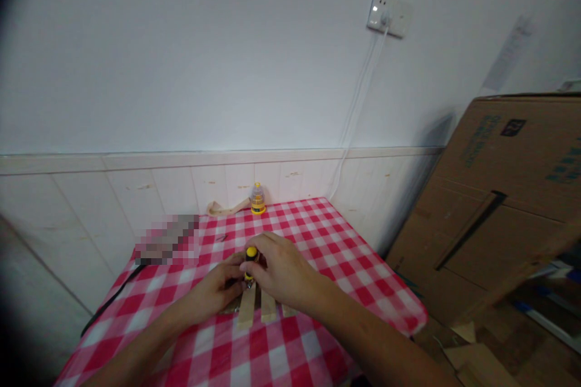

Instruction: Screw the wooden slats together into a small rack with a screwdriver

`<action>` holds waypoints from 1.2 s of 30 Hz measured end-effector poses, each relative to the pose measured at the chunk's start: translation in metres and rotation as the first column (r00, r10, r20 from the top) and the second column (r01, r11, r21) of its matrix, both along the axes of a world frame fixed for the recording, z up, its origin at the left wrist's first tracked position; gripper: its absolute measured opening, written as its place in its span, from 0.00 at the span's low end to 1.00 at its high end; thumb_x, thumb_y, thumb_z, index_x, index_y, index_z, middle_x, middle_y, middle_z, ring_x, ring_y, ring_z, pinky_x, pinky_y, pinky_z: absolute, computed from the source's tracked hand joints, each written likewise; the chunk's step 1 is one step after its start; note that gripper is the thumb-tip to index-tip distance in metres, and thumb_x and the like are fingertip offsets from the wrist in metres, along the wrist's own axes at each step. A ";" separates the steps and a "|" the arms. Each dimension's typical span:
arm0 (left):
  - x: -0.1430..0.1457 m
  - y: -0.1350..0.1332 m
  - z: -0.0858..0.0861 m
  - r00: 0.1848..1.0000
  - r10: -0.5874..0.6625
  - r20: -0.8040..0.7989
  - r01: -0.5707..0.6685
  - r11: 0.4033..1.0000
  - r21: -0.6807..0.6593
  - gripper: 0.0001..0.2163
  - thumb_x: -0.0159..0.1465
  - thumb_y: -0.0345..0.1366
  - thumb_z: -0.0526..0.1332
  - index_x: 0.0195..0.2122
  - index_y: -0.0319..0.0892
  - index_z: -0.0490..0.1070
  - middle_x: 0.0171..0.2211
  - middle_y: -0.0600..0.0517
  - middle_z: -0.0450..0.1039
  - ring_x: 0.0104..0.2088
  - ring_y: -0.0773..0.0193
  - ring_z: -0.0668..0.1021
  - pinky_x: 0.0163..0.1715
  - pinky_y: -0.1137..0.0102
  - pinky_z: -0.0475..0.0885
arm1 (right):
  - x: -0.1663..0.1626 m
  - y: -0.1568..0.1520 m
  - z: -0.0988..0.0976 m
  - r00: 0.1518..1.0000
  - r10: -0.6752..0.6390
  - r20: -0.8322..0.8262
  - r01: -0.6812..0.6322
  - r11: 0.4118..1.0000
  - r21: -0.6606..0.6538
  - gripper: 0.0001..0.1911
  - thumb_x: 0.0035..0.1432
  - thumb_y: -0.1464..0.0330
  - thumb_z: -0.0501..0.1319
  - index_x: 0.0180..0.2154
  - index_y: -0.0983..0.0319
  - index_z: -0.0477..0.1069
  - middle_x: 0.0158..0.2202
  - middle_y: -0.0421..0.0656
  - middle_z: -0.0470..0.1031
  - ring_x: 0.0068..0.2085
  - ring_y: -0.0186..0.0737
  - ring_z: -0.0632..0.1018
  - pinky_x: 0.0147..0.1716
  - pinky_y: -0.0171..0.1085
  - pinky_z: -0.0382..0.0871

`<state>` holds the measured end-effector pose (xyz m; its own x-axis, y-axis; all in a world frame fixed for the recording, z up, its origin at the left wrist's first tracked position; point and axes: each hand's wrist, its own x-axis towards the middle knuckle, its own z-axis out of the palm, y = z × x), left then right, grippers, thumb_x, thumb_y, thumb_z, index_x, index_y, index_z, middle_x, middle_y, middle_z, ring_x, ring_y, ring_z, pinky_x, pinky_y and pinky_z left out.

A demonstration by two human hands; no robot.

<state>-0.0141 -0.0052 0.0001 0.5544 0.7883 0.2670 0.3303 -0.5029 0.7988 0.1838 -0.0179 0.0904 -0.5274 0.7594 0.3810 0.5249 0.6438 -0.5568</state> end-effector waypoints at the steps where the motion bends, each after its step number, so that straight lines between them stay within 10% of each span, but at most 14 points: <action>1: -0.001 0.000 0.001 1.000 -0.008 -0.008 0.008 1.000 0.003 0.12 0.63 0.28 0.58 0.37 0.45 0.82 0.47 0.48 0.79 0.50 0.54 0.76 0.55 0.61 0.70 | 0.000 0.000 0.000 1.000 0.022 -0.015 -0.022 1.000 0.007 0.08 0.59 0.76 0.69 0.39 0.61 0.75 0.36 0.41 0.77 0.37 0.38 0.77 0.35 0.35 0.68; 36: -0.002 0.001 0.000 1.000 -0.012 -0.017 0.013 1.000 0.019 0.17 0.60 0.25 0.56 0.42 0.47 0.82 0.52 0.49 0.77 0.54 0.54 0.75 0.58 0.60 0.70 | -0.003 0.000 -0.004 0.998 -0.044 -0.051 0.043 0.998 -0.035 0.08 0.58 0.77 0.69 0.38 0.61 0.74 0.35 0.40 0.77 0.36 0.39 0.77 0.34 0.35 0.68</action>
<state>-0.0159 -0.0039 -0.0004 0.5689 0.7761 0.2720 0.3375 -0.5220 0.7834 0.1805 -0.0183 0.0864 -0.4737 0.7943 0.3804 0.5217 0.6011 -0.6054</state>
